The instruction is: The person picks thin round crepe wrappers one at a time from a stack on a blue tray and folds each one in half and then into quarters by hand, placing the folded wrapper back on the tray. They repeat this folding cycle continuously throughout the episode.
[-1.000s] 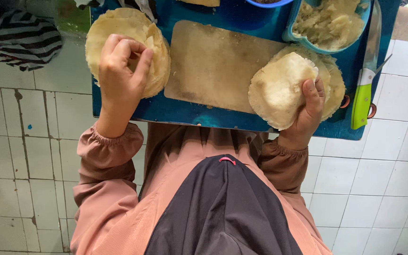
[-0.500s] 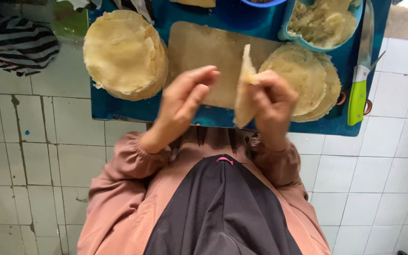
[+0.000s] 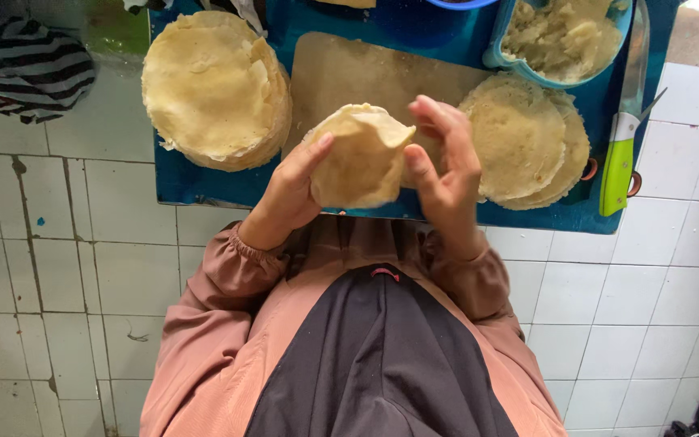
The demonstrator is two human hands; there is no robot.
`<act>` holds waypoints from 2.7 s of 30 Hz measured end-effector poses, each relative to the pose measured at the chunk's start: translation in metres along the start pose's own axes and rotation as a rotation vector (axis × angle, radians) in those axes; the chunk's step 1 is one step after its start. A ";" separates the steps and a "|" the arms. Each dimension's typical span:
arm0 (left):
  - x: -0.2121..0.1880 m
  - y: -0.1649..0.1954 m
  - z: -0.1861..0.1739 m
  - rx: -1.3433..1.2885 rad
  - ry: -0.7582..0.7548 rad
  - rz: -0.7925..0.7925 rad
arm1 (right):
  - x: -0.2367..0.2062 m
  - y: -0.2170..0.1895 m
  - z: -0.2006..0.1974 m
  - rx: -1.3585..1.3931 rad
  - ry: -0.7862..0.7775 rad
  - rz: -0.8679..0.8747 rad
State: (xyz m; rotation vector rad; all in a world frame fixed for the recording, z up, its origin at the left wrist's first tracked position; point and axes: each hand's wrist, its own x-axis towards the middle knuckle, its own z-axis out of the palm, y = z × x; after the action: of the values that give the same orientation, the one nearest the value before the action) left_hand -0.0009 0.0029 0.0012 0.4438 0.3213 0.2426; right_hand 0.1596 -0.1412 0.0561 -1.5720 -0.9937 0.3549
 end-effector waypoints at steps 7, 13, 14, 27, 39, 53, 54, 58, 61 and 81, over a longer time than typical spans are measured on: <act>0.013 0.003 0.002 0.178 0.087 0.101 | -0.006 0.047 -0.016 0.758 -0.039 0.469; 0.010 -0.004 -0.004 0.403 0.076 0.022 | -0.007 0.046 -0.019 0.664 0.229 0.373; 0.008 -0.004 -0.004 0.433 0.076 0.020 | -0.006 0.043 -0.019 0.605 0.242 0.335; -0.003 -0.008 0.009 0.352 0.175 0.183 | -0.004 0.001 0.016 -0.227 -0.137 -0.316; -0.008 -0.023 -0.004 0.319 0.165 0.231 | -0.008 0.002 0.025 -0.091 -0.084 -0.163; -0.010 -0.025 0.003 0.392 0.134 0.325 | -0.025 0.042 0.015 0.946 0.110 0.487; -0.010 -0.024 0.005 0.312 0.157 0.317 | -0.024 0.043 0.014 1.002 0.100 0.499; -0.009 -0.019 0.009 0.109 0.193 0.271 | -0.018 0.036 0.011 1.093 0.080 0.513; -0.009 -0.022 0.012 0.028 0.113 0.274 | -0.018 0.023 0.016 0.966 0.057 0.491; -0.006 -0.053 0.008 0.370 0.207 0.346 | -0.016 0.012 0.025 0.753 0.123 0.302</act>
State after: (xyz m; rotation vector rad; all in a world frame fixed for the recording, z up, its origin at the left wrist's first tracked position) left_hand 0.0044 -0.0483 -0.0146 0.8440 0.4948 0.5742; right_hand 0.1375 -0.1367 0.0332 -1.0251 -0.4328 0.7352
